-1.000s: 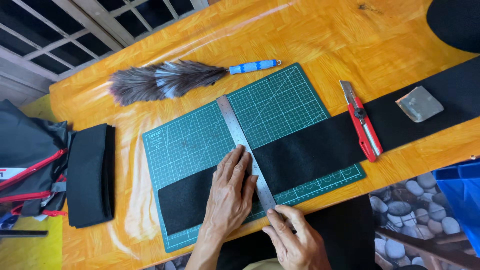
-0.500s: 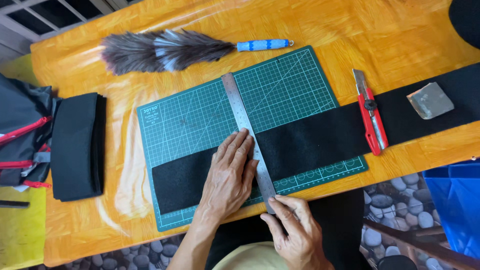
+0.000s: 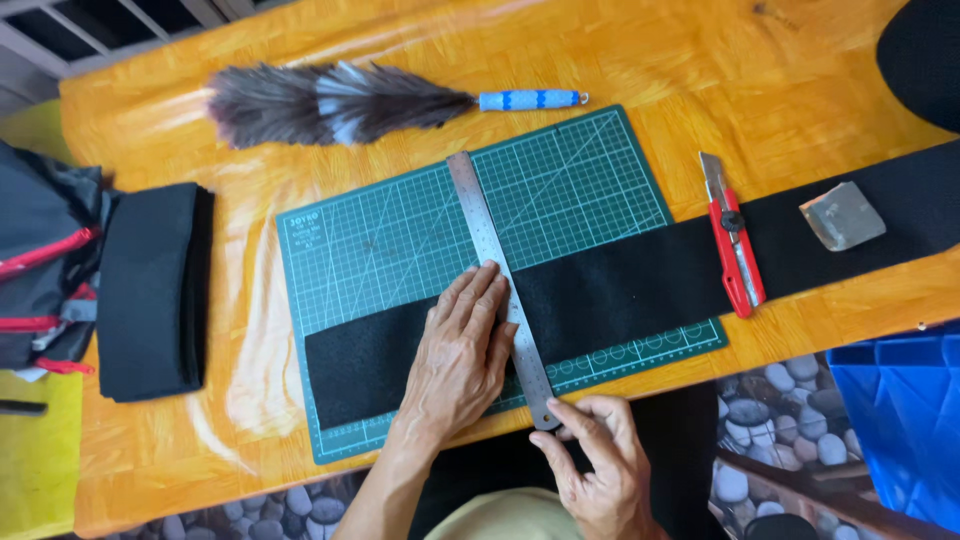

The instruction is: The person measures and cuts a strip of black fabric on a green cutting mat using a metal ruler and a red utility knife. They align the ruler along the fabric and make a straight cut to separate a section.

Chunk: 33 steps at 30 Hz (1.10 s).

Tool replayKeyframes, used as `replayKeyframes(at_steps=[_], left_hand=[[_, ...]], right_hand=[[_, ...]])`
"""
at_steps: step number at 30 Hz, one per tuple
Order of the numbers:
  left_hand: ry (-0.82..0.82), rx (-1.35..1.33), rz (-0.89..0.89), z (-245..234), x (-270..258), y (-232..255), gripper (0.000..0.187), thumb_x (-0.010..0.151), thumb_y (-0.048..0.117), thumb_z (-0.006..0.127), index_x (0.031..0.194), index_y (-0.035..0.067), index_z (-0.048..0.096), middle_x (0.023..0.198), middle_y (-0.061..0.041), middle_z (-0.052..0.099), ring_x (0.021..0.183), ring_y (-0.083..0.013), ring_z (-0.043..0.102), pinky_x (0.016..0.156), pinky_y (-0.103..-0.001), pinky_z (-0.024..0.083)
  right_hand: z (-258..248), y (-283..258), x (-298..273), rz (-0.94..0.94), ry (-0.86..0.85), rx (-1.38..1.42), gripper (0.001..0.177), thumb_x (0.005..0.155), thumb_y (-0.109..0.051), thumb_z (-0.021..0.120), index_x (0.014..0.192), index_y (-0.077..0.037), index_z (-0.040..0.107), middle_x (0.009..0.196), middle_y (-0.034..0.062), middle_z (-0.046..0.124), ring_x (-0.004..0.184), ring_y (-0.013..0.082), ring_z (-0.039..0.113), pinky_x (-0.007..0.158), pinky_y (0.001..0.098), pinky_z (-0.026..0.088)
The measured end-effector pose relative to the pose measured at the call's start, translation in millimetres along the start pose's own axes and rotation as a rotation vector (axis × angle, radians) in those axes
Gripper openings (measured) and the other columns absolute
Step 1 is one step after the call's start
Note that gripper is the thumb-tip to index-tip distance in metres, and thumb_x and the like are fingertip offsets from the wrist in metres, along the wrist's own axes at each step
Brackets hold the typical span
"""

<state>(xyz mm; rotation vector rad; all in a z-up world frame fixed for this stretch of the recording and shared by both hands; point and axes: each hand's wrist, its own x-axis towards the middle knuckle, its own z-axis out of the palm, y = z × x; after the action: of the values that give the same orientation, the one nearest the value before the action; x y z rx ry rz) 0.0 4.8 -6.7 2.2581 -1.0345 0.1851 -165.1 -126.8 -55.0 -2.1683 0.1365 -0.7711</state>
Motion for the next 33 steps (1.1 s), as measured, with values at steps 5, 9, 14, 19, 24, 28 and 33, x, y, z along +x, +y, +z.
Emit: replayKeyframes(at_steps=[5,9,14,19,24,28,33], left_hand=[[0.008,0.004,0.005,0.1,1.9,-0.4,0.045,0.104,0.02,0.054,0.142,-0.004,0.053,0.153,-0.022,0.052,0.141,-0.0415,0.049,0.114,-0.049,0.042],[0.006,-0.006,-0.004,-1.7,2.1,2.4,0.043,0.105,0.019,0.053,0.142,-0.003,0.053,0.153,-0.021,0.052,0.142,-0.0399,0.048,0.115,-0.048,0.041],[0.012,0.008,-0.006,0.9,1.5,0.2,0.045,0.105,0.021,0.052,0.142,-0.004,0.054,0.153,-0.021,0.052,0.143,-0.0394,0.047,0.116,-0.049,0.04],[0.009,0.027,-0.018,-0.3,1.2,-0.2,0.044,0.104,0.02,0.051,0.143,-0.002,0.054,0.153,-0.02,0.053,0.14,-0.0399,0.049,0.111,-0.049,0.043],[0.005,0.034,-0.009,-2.4,-0.5,0.1,0.044,0.105,0.019,0.05,0.143,-0.003,0.051,0.155,-0.021,0.05,0.14,-0.0409,0.048,0.107,-0.049,0.046],[0.033,0.001,-0.017,-4.1,-1.6,0.3,0.043,0.105,0.02,0.049,0.142,-0.004,0.052,0.153,-0.022,0.051,0.138,-0.042,0.05,0.105,-0.049,0.047],[0.012,-0.113,-0.047,-12.3,-0.1,3.5,0.044,0.107,0.023,0.047,0.143,-0.003,0.049,0.156,-0.022,0.048,0.141,-0.0403,0.047,0.111,-0.05,0.043]], right_hand=[[10.0,4.9,-2.8,0.006,0.079,-0.064,0.041,0.082,-0.027,0.085,0.12,-0.017,0.073,0.099,0.0024,0.064,0.073,0.0098,0.066,0.066,0.0242,0.057],[16.4,5.3,-9.8,0.055,0.113,-0.155,0.052,0.078,-0.036,0.088,0.124,-0.019,0.071,0.088,-0.0058,0.059,0.059,0.0052,0.056,0.051,0.0251,0.052],[14.6,3.5,-3.0,0.029,0.105,-0.165,0.04,0.078,-0.034,0.087,0.113,-0.019,0.072,0.088,-0.0055,0.068,0.056,0.0024,0.064,0.049,0.0214,0.051],[15.8,-10.0,-6.7,0.137,0.086,-0.09,0.044,0.076,-0.033,0.087,0.112,-0.015,0.071,0.078,-0.0014,0.075,0.052,0.0049,0.068,0.037,0.0183,0.052],[18.3,-13.4,-10.0,0.581,0.05,0.319,0.046,0.073,-0.012,0.084,0.117,-0.003,0.072,0.077,0.0114,0.084,0.041,0.0139,0.074,0.033,0.0219,0.059],[11.7,-9.9,-4.8,0.818,0.05,0.543,0.042,0.073,-0.005,0.082,0.112,0.006,0.07,0.083,0.026,0.082,0.043,0.0262,0.073,0.031,0.0319,0.058],[20.1,-13.4,-5.9,0.587,0.201,0.482,0.022,0.08,0.0,0.075,0.101,0.003,0.068,0.072,0.0161,0.073,0.057,0.014,0.07,0.039,0.0238,0.061]])
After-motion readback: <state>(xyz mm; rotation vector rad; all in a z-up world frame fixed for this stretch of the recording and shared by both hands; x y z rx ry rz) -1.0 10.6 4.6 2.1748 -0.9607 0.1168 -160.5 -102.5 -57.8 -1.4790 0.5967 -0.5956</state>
